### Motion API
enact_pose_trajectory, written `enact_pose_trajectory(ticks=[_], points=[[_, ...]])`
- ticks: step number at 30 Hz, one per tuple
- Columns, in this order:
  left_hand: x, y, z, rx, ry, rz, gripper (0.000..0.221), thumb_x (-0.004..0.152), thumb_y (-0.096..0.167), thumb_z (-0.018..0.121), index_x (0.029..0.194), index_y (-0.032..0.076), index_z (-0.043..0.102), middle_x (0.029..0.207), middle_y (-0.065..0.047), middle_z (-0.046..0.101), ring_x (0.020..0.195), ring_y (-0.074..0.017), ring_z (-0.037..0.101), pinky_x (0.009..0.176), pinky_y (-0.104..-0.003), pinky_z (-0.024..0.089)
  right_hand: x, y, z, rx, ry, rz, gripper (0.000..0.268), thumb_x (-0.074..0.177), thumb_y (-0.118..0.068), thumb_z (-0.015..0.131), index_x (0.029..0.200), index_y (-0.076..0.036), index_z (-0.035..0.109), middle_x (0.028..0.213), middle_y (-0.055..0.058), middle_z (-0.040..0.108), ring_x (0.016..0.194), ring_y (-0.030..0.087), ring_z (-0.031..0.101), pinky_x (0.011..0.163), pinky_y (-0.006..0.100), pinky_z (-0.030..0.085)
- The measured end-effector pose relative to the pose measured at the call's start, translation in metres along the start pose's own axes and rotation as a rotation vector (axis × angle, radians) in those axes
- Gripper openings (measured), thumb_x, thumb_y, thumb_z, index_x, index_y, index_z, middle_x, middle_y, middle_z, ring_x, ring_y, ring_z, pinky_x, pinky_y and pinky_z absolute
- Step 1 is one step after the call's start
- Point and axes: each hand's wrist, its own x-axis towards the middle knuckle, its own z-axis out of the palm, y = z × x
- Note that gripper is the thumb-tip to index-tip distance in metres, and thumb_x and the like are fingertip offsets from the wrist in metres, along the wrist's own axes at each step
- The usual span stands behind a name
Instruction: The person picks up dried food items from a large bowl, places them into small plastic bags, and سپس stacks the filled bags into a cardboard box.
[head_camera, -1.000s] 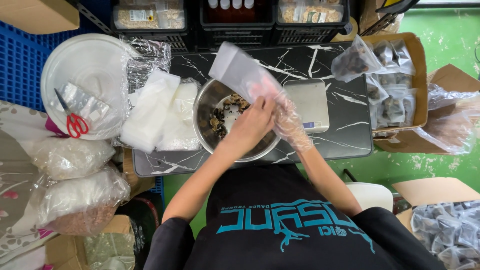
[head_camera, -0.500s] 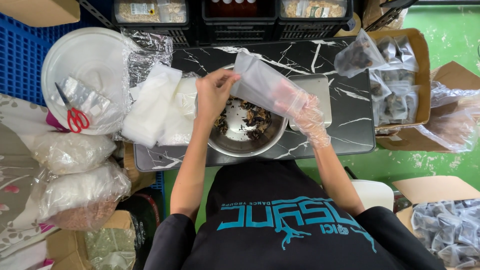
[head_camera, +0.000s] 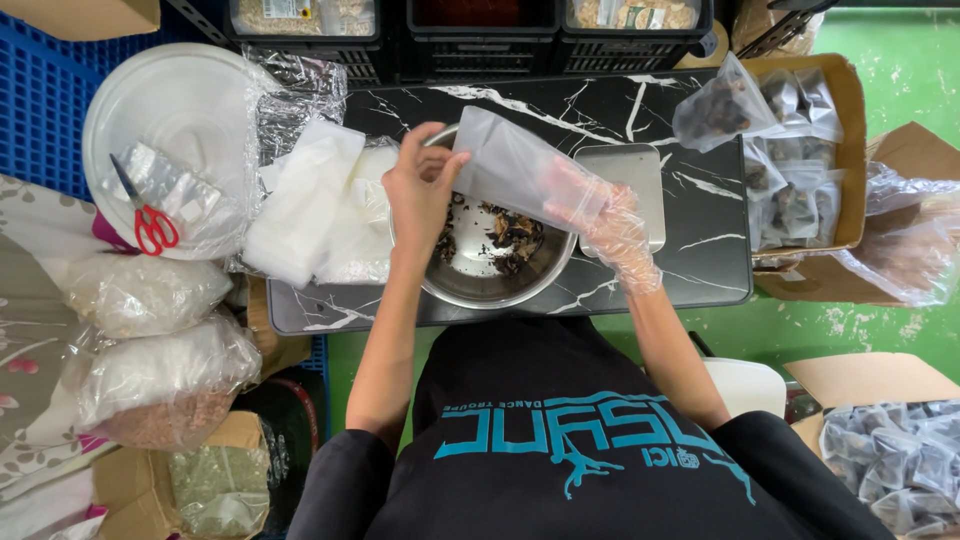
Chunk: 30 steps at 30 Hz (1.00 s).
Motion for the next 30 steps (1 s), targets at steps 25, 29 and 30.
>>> enact_pose_trajectory(ticks=[25, 29, 30], points=[[-0.014, 0.034, 0.026, 0.477, -0.365, 0.268, 0.100, 0.062, 0.008, 0.101, 0.145, 0.011, 0.045, 0.144, -0.024, 0.045, 0.138, -0.0448, 0.043, 0.119, -0.064, 0.031, 0.064, 0.001, 0.026, -0.539, -0.330, -0.270, 0.024, 0.092, -0.024, 0.081, 0.102, -0.003, 0.077, 0.087, 0.013, 0.073, 0.085, 0.030, 0.073, 0.083, 0.042, 0.059], [-0.006, 0.007, 0.013, 0.402, 0.016, 0.503, 0.080, 0.064, 0.020, 0.103, 0.131, 0.017, 0.059, 0.111, -0.006, 0.063, 0.109, -0.0259, 0.060, 0.112, -0.051, 0.042, 0.057, -0.074, 0.039, -0.091, -0.398, -0.517, 0.013, 0.096, -0.009, 0.072, 0.105, -0.002, 0.078, 0.095, 0.017, 0.074, 0.091, 0.032, 0.076, 0.075, 0.038, 0.062], [-0.006, 0.009, -0.003, 0.404, 0.017, 0.498, 0.080, 0.064, 0.020, 0.103, 0.131, 0.017, 0.059, 0.111, -0.006, 0.063, 0.109, -0.0259, 0.060, 0.112, -0.051, 0.042, 0.055, -0.078, 0.044, -0.090, -0.402, -0.515, 0.013, 0.096, -0.009, 0.072, 0.105, -0.002, 0.078, 0.095, 0.017, 0.074, 0.091, 0.032, 0.076, 0.075, 0.038, 0.062]])
